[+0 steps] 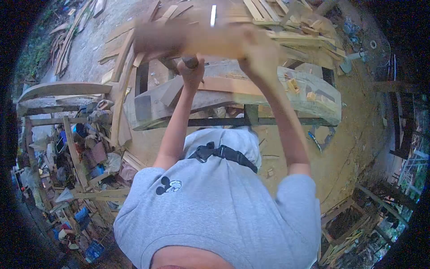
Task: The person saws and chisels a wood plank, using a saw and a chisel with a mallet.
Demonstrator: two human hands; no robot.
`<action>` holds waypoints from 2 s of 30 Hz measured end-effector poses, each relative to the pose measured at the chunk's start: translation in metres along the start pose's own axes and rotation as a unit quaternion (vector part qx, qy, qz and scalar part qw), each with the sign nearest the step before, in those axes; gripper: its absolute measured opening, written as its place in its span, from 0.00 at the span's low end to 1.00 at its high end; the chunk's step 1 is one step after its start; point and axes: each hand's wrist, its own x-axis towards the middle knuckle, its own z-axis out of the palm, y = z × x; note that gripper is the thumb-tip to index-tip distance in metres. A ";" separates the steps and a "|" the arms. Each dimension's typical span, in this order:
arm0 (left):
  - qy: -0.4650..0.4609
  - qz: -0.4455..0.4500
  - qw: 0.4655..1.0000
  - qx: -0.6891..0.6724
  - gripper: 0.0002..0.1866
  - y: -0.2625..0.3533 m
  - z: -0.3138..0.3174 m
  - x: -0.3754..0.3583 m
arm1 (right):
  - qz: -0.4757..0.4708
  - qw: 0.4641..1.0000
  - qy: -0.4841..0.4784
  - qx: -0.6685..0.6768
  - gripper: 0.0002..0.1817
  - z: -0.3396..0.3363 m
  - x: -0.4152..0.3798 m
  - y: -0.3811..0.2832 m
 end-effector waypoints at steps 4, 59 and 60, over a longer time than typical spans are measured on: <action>0.047 0.049 0.998 -0.017 0.08 -0.014 -0.003 0.000 | -0.042 0.994 0.088 -0.040 0.35 -0.023 0.012 0.005; 0.198 -0.366 0.815 -0.403 0.12 -0.105 -0.088 -0.006 | 0.458 0.840 -0.286 0.051 0.32 0.113 -0.153 -0.006; 0.196 -0.367 0.815 -0.403 0.12 -0.102 -0.088 -0.005 | 0.453 0.840 -0.292 0.057 0.32 0.111 -0.152 -0.005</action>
